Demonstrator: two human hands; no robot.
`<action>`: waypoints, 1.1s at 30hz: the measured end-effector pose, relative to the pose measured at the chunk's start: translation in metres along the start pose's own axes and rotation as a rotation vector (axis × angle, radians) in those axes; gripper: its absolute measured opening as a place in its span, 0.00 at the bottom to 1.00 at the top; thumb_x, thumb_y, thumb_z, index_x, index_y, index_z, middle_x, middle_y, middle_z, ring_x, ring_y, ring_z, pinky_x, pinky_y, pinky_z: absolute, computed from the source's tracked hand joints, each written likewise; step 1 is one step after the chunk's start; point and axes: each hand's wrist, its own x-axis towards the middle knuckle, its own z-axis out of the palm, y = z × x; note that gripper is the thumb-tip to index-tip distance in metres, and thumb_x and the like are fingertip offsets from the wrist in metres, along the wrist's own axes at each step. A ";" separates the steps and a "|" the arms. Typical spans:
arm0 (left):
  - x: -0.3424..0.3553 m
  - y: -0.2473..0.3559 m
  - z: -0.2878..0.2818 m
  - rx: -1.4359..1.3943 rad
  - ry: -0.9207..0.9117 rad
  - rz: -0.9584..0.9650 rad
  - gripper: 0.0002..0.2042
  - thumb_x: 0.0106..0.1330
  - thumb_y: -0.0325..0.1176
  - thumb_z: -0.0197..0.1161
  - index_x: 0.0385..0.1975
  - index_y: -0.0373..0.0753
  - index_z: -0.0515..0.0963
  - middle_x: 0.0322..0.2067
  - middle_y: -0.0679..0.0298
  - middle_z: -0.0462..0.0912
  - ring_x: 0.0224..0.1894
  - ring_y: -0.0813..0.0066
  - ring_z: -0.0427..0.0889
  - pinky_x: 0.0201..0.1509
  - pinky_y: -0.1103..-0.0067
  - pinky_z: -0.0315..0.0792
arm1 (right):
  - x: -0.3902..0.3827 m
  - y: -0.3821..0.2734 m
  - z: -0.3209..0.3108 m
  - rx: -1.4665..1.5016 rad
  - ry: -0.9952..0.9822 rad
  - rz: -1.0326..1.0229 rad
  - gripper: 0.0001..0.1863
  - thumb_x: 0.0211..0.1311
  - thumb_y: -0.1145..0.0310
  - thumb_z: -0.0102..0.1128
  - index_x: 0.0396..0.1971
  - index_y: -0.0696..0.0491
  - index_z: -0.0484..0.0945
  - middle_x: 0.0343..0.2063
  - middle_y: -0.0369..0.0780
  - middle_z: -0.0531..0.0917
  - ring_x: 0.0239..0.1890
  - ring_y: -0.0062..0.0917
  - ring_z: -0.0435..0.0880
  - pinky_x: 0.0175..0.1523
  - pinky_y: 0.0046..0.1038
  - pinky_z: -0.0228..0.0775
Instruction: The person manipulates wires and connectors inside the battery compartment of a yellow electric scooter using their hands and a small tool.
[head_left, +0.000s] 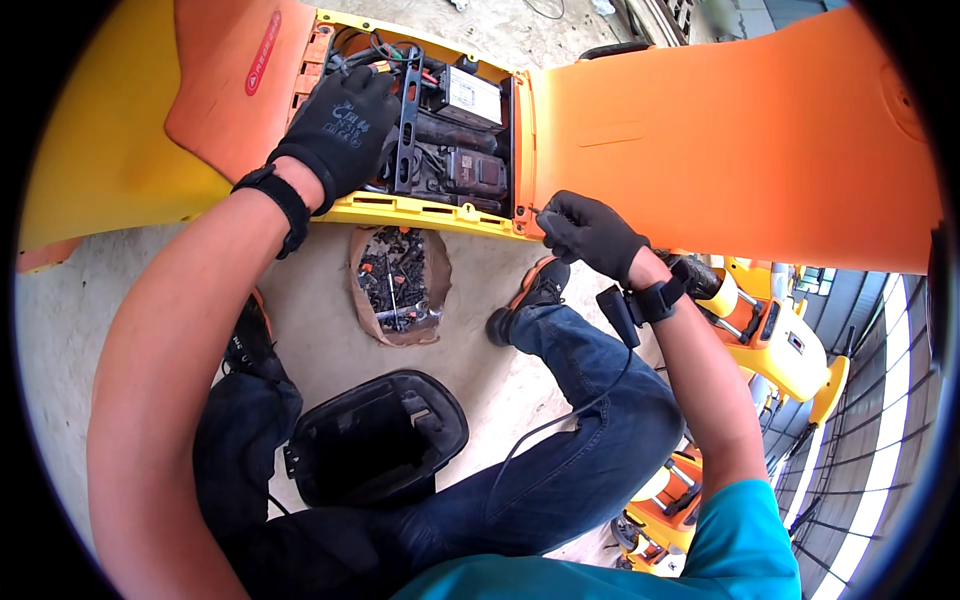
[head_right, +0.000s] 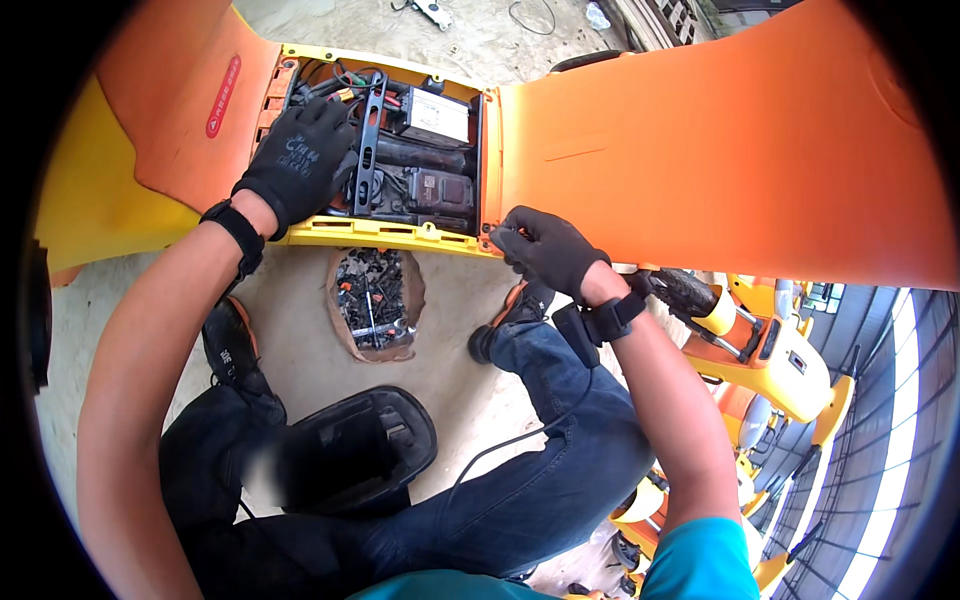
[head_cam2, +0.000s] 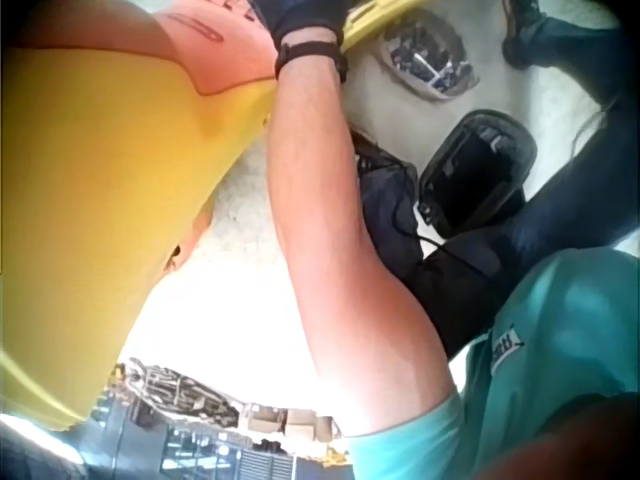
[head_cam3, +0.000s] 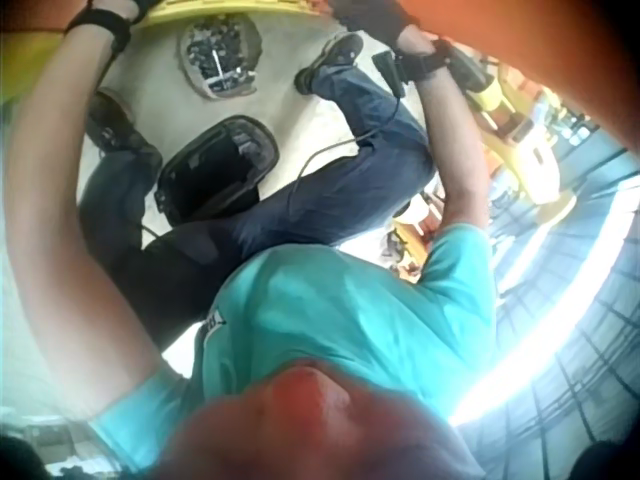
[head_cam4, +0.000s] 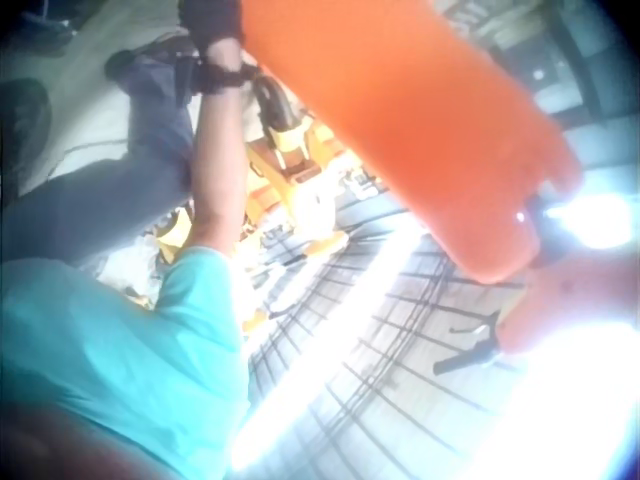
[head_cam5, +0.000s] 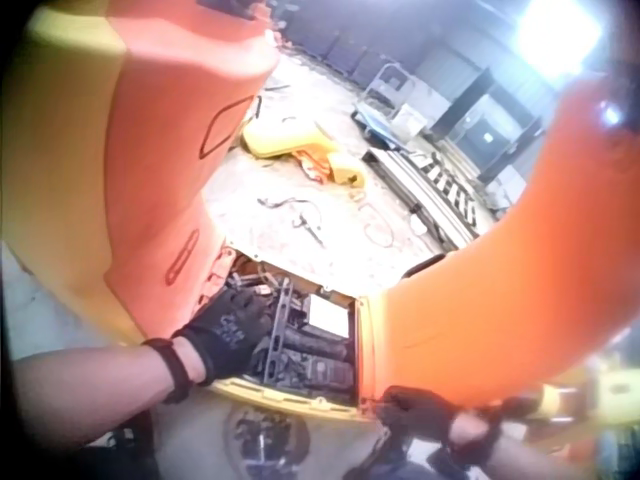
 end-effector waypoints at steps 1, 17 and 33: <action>0.000 0.000 0.001 0.006 0.023 -0.002 0.15 0.53 0.36 0.69 0.39 0.38 0.78 0.46 0.55 0.76 0.57 0.56 0.73 0.60 0.65 0.70 | 0.003 0.005 0.002 -0.326 0.080 -0.045 0.15 0.70 0.56 0.58 0.42 0.53 0.80 0.31 0.46 0.85 0.36 0.38 0.85 0.44 0.37 0.77; 0.002 0.003 0.000 0.110 -0.060 -0.028 0.22 0.48 0.38 0.74 0.43 0.38 0.78 0.49 0.54 0.77 0.58 0.57 0.74 0.60 0.67 0.70 | 0.013 0.006 0.001 -1.045 0.177 -0.476 0.16 0.59 0.72 0.58 0.49 0.47 0.79 0.38 0.39 0.85 0.49 0.36 0.79 0.54 0.39 0.69; 0.001 0.001 0.000 0.103 -0.036 0.000 0.20 0.51 0.37 0.71 0.44 0.38 0.78 0.48 0.55 0.77 0.56 0.57 0.75 0.60 0.67 0.71 | 0.026 -0.002 -0.001 -1.324 0.086 -0.652 0.17 0.56 0.74 0.55 0.47 0.46 0.78 0.40 0.36 0.80 0.52 0.34 0.76 0.56 0.36 0.69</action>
